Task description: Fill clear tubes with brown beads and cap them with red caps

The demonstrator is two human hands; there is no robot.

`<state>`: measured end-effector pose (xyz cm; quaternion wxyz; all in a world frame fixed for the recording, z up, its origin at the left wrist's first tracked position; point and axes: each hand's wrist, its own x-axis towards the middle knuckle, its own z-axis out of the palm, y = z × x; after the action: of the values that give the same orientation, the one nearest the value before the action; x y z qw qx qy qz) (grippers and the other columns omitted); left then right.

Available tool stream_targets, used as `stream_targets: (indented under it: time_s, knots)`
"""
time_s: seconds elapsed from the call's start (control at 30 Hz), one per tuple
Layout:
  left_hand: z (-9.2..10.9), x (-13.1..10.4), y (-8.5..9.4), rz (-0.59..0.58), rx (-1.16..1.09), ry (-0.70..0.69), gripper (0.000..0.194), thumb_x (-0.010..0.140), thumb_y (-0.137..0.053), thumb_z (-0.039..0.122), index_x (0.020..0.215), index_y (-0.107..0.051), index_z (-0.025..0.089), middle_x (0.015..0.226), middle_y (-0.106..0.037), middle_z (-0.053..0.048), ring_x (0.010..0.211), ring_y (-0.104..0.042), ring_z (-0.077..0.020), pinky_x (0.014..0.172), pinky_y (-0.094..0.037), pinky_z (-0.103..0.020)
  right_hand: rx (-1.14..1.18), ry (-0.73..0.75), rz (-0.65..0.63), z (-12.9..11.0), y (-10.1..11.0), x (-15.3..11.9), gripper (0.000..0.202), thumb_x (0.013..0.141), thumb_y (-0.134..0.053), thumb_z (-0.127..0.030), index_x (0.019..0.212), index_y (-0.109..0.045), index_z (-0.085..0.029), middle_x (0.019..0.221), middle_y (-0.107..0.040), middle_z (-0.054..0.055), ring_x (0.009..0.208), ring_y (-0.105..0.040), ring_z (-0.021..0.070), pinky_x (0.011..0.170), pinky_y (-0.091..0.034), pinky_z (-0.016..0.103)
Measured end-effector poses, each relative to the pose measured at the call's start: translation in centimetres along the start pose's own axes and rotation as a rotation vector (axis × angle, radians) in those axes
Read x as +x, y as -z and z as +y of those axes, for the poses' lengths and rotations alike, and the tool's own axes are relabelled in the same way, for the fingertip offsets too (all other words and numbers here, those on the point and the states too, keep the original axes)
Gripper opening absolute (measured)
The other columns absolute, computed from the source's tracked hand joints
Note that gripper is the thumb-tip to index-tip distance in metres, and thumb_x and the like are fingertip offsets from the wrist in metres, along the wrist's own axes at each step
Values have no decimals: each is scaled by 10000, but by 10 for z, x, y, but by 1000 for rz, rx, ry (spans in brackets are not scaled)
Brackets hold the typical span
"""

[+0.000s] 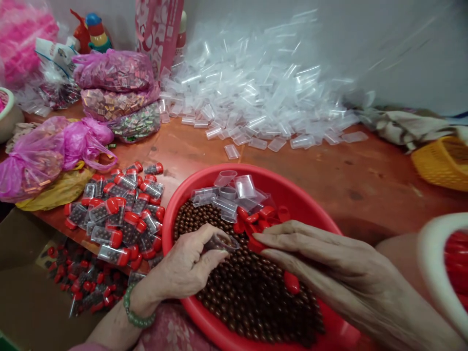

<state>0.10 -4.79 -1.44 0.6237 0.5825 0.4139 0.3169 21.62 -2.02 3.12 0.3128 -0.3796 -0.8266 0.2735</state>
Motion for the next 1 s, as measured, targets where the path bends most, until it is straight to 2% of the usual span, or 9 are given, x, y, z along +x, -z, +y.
stream_targets:
  time_s: [0.17, 0.4, 0.53, 0.67, 0.83, 0.9, 1.0]
  knots:
    - [0, 1, -1, 26, -61, 32, 168, 920, -495, 248, 1043, -567, 158, 810, -564, 4, 732, -487, -115, 690, -385, -239, 124, -108, 96, -4, -22, 2, 241, 858, -648, -208, 1070, -686, -316, 944, -751, -18, 824, -717, 132, 729, -588, 190]
    - [-2, -3, -2, -15, -55, -1, 55, 918, -489, 217, 915, -512, 168, 800, -508, 24, 734, -449, -109, 689, -376, -242, 165, 4, 214, -13, -45, 3, 294, 798, -657, -50, 998, -704, -261, 888, -741, 8, 782, -710, 130, 691, -600, 199]
    - [-1, -4, -1, -38, -57, -7, 40, 916, -481, 201, 905, -497, 165, 804, -498, 23, 724, -428, -106, 678, -377, -241, 175, -19, 281, -16, -57, 2, 259, 798, -655, -45, 951, -717, -244, 877, -742, 17, 772, -712, 134, 689, -606, 211]
    - [-1, -2, 0, -54, -175, 20, 67, 917, -481, 211, 928, -515, 154, 815, -515, 12, 736, -459, -109, 694, -401, -241, 143, -52, 373, -13, -68, -4, 225, 809, -653, -61, 946, -718, -227, 877, -744, 37, 774, -715, 151, 700, -613, 247]
    - [-5, 2, -1, 0, -281, -10, 134, 898, -504, 194, 1003, -573, 146, 904, -556, -11, 846, -506, -128, 813, -421, -259, -28, 103, 281, -7, -64, -6, 365, 790, -665, -56, 1124, -668, -203, 986, -747, 100, 874, -725, 212, 759, -621, 317]
    - [-6, 3, -2, 10, -321, -21, 150, 890, -504, 177, 1007, -594, 145, 912, -572, -14, 894, -515, -139, 859, -417, -266, -58, 138, 233, -7, -60, -6, 409, 780, -677, -53, 1161, -641, -198, 1014, -739, 110, 890, -721, 206, 771, -618, 305]
    - [-7, 2, -3, 10, -325, 2, 151, 884, -514, 182, 996, -605, 139, 909, -573, -16, 875, -507, -134, 840, -424, -259, -79, 156, 182, -6, -56, -4, 338, 801, -663, -71, 1115, -648, -194, 994, -738, 98, 861, -724, 184, 755, -615, 257]
